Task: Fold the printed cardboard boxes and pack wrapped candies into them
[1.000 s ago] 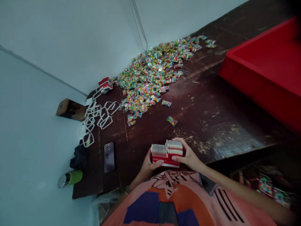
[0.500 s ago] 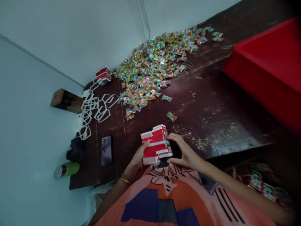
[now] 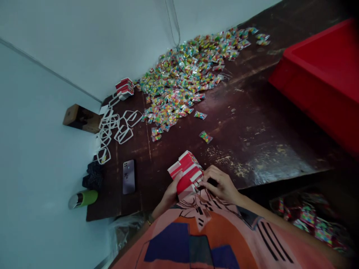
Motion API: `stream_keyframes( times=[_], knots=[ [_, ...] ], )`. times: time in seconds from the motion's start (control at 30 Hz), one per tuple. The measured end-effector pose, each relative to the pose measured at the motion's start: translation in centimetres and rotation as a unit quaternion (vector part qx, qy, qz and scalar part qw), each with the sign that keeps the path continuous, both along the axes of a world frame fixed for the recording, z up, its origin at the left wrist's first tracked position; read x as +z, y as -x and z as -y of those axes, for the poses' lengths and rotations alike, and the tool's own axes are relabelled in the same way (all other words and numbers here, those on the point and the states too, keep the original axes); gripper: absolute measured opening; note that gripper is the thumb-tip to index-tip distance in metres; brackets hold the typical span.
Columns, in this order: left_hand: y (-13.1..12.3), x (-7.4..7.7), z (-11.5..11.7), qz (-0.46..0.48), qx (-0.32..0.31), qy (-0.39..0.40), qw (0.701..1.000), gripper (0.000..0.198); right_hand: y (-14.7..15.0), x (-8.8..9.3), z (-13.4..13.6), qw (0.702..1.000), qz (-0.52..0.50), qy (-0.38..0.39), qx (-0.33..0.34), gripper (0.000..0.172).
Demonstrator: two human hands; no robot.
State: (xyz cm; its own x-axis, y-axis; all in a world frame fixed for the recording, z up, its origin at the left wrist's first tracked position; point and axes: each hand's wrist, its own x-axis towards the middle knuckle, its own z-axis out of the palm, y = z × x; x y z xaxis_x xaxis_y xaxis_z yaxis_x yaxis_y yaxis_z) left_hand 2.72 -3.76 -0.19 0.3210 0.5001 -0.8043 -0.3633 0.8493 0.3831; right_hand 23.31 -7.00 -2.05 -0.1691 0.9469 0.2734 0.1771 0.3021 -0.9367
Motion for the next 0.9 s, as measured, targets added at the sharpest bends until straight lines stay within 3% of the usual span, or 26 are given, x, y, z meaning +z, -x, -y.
stream_keyframes(
  times=[0.07,0.2,0.27,0.43,0.53,0.73,0.83,0.9],
  knots=[
    [-0.1,0.1,0.0,-0.016,0.016,-0.008,1.000,0.051,-0.2,0.0,-0.3,1.000,-0.001,0.008,0.005,0.007],
    [-0.5,1.3,-0.6,-0.036,0.007,-0.009,0.999,0.051,-0.3,0.2,-1.2,0.999,0.008,0.045,0.013,0.066],
    [-0.6,1.8,-0.9,-0.028,-0.022,-0.014,0.999,0.050,-0.2,0.3,-1.4,0.997,0.019,0.055,0.047,0.083],
    [-0.1,1.6,-1.4,0.041,-0.051,-0.002,0.998,0.060,-0.4,0.0,-1.4,0.993,0.043,0.054,0.098,0.067],
    [-0.1,1.1,-1.2,0.025,-0.045,-0.004,0.999,0.055,-0.5,-0.8,-0.8,0.994,0.052,0.039,0.084,0.060],
    [-0.3,1.2,0.0,0.007,-0.056,-0.040,0.998,0.048,0.3,-2.2,0.5,0.997,0.042,0.060,0.037,0.059],
    [-0.2,1.4,0.2,0.012,-0.061,-0.052,0.997,0.048,0.3,-2.1,0.2,0.997,0.005,0.071,0.043,0.056],
    [-0.2,1.7,0.1,-0.011,-0.071,-0.068,0.995,0.048,-0.1,-1.6,-0.6,0.991,-0.055,0.110,0.044,0.065]
  ],
)
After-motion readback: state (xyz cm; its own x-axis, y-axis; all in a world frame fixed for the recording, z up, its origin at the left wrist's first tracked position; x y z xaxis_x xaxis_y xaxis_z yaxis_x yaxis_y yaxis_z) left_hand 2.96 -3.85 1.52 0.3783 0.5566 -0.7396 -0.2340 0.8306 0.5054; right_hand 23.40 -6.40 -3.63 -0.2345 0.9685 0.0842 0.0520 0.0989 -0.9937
